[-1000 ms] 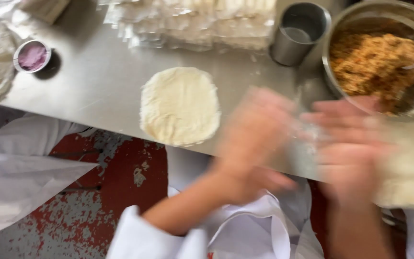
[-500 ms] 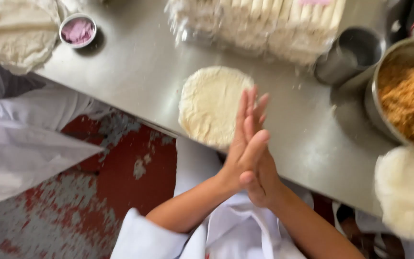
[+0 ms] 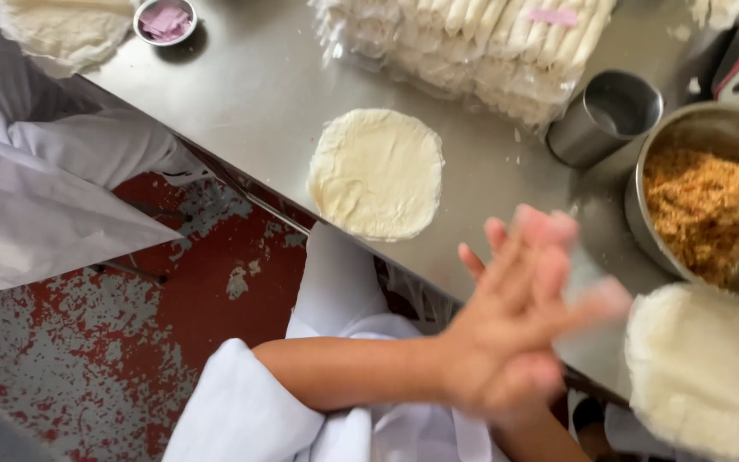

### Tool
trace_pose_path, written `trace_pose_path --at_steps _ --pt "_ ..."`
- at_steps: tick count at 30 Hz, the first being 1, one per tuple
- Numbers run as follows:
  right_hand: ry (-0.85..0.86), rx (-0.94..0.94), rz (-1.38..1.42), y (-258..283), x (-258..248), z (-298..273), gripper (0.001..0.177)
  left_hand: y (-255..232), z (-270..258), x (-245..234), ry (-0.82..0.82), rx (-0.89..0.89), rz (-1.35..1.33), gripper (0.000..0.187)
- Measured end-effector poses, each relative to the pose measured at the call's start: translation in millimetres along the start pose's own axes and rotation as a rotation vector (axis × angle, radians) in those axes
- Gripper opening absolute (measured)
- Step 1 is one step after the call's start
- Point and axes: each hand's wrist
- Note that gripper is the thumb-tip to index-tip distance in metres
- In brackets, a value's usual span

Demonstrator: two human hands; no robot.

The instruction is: The person separates and prepares thin white food wrappers on a stainless steel table.

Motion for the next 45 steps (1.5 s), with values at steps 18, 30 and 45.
trace_pose_path --at_steps 18,30,45 --pt "0.157 -0.27 -0.846 -185 -23 175 0.051 106 -27 -272 0.176 -0.684 1.345 0.08" --pt "0.205 0.393 -1.016 -191 18 226 0.027 84 11 -309 0.089 -0.37 0.894 0.072" --pt "-0.404 0.156 -0.328 -106 43 188 0.019 57 45 -330 0.101 -0.817 0.319 0.086"
Point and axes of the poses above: each hand's wrist, its own z-axis towards the middle knuckle, its own x-axis out of the palm, y = z × x, and after that the axes turned 11 degrees about -x, right-handed
